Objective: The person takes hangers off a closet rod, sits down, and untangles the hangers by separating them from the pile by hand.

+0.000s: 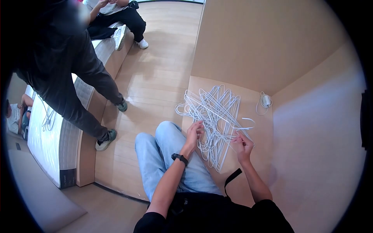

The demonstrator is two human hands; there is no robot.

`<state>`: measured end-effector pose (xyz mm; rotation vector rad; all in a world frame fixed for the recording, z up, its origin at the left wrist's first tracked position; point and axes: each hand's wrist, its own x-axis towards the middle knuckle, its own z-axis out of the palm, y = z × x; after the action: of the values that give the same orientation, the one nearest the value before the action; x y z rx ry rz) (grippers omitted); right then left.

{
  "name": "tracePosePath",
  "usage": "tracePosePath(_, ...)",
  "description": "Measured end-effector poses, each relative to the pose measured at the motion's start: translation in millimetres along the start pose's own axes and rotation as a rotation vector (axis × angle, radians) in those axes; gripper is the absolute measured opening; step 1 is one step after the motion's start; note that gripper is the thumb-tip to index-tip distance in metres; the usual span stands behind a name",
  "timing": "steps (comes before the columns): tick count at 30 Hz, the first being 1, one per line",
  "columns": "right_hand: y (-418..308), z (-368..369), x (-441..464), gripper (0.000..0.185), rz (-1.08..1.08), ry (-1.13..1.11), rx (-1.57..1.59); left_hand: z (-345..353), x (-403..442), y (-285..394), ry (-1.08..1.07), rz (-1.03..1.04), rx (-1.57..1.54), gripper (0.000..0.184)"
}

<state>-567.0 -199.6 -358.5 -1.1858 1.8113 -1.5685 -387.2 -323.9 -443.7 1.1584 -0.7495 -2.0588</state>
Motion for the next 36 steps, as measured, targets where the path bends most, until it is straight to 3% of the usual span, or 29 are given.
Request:
tracePosePath(5,13,7,7,0.018,-0.158,0.030,-0.195,-1,0,-2,0.014,0.003,0.016,0.036)
tracePosePath(7,19,10,11,0.020,-0.481,-0.199,-0.506,0,0,-4,0.017,0.000,0.021,0.039)
tracePosePath(8,25,13,11,0.020,-0.482,-0.198,-0.508,-1,1,-4,0.004,-0.013,0.007,0.040)
tracePosePath(10,44,20,12,0.023,-0.347,-0.379,-0.345,0,0,-1,-0.008,-0.020,-0.007,0.041)
tracePosePath(11,54,22,14,0.023,-0.348,-0.381,-0.343,1,-4,0,-0.122,-0.048,0.041,0.043)
tracePosePath(13,73,27,23,0.032,0.169,-0.339,-0.111,7,-9,1,-0.269,-0.137,0.073,0.049)
tracePosePath(14,82,32,28,0.032,0.171,-0.339,-0.110,9,-9,1,-0.269,-0.139,0.074,0.049)
tracePosePath(16,92,40,40,0.038,0.136,-0.314,-0.390,10,-10,-6,-0.426,-0.083,0.404,0.044)
tracePosePath(17,94,43,45,0.038,0.138,-0.311,-0.391,13,-11,-13,-0.407,0.000,0.363,0.035)
tracePosePath(18,94,50,50,0.042,0.261,-0.361,-0.300,9,-5,-20,-0.408,0.001,0.364,0.035)
tracePosePath(19,93,55,53,0.047,0.384,-0.411,-0.205,5,1,-25,-0.316,0.144,0.435,0.031)
tracePosePath(20,90,58,54,0.047,0.383,-0.411,-0.205,1,6,-30,-0.221,0.287,0.502,0.028)
tracePosePath(21,84,59,54,0.047,0.401,-0.424,-0.307,0,4,-24,-0.220,0.288,0.503,0.028)
tracePosePath(23,82,60,52,0.047,0.419,-0.443,-0.408,-2,-3,-5,0.135,0.501,0.514,0.028)
tracePosePath(24,83,57,46,0.046,0.258,-0.458,-0.472,-2,-3,-4,0.139,0.498,0.513,0.028)
tracePosePath(25,83,54,40,0.045,0.097,-0.469,-0.535,-2,-3,-3,0.277,0.556,0.558,0.032)
tracePosePath(26,84,51,37,0.045,0.098,-0.471,-0.536,-2,-2,-2,0.413,0.614,0.603,0.036)
tracePosePath(30,78,36,28,0.043,0.035,-0.650,-0.490,-4,4,-6,0.363,0.550,0.476,0.043)
tracePosePath(32,78,26,21,0.044,-0.012,-0.715,-0.514,-1,3,-1,0.236,0.333,0.116,0.050)
tracePosePath(34,75,19,12,0.049,-0.143,-0.772,-0.565,-12,16,-13,0.207,0.360,0.039,0.050)
tracePosePath(36,66,13,10,0.050,-0.129,-0.793,-0.569,-20,27,-24,0.181,0.387,-0.036,0.049)
